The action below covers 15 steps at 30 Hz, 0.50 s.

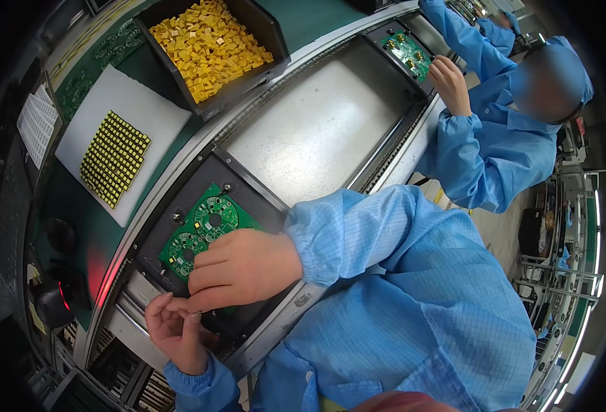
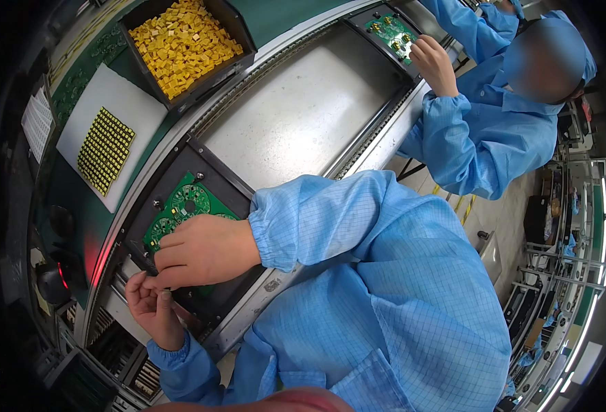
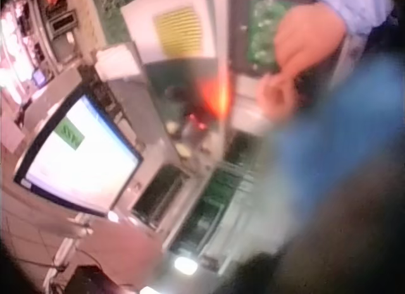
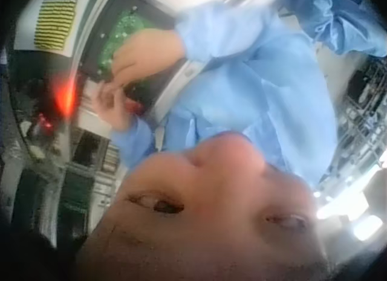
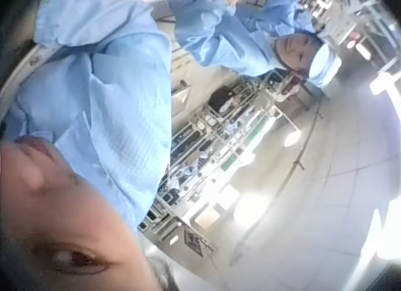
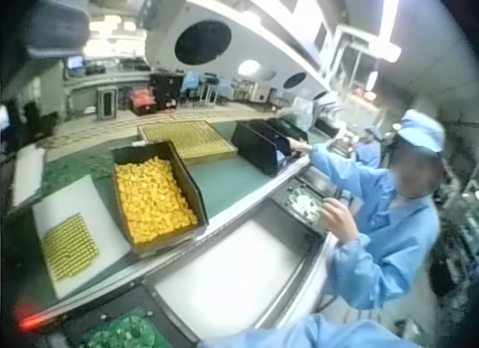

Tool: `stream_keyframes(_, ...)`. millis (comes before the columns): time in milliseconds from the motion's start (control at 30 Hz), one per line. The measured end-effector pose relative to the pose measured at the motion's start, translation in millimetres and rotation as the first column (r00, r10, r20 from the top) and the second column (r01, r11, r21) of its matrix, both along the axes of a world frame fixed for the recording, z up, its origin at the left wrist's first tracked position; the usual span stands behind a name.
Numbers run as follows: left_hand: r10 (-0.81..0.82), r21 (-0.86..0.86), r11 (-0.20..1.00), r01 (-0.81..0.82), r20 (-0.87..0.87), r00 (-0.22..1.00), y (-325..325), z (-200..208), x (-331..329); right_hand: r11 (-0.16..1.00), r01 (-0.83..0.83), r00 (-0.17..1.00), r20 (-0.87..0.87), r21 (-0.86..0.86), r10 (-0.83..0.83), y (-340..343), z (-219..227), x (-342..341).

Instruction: Placing small yellow electronic components onto a green printed circuit board at a manual assembly station.

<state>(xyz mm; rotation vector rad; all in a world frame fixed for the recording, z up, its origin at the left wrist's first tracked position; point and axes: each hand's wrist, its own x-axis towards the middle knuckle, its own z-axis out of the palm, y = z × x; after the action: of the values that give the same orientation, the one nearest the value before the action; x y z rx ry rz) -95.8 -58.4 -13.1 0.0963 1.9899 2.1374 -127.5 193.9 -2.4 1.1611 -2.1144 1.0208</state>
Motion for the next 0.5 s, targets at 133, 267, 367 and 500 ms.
stream_keyframes(133, -0.044, -0.017, 0.999, 0.042, -0.101, 0.994, -8.1, -13.0, -1.4, 1.0, 0.004, 1.0, -0.003, 0.024, -0.004, -2.8, -4.8, 2.5)
stream_keyframes(267, -0.039, 0.02, 0.999, 0.04, -0.041, 0.998, -7.4, -12.4, -0.7, 1.0, 0.021, 1.0, -0.018, 0.017, -0.021, -7.1, -8.7, 4.8)
stream_keyframes(367, -0.053, 0.046, 0.997, 0.056, -0.062, 0.997, -11.5, -17.4, 0.1, 0.999, 0.033, 0.999, -0.033, 0.016, -0.032, -10.3, -10.4, 6.2)
stream_keyframes(500, -0.034, 0.037, 0.999, 0.035, -0.034, 0.999, -11.7, -20.3, -0.2, 0.998, 0.059, 0.998, -0.039, 0.03, -0.057, -13.0, -15.2, 7.4)
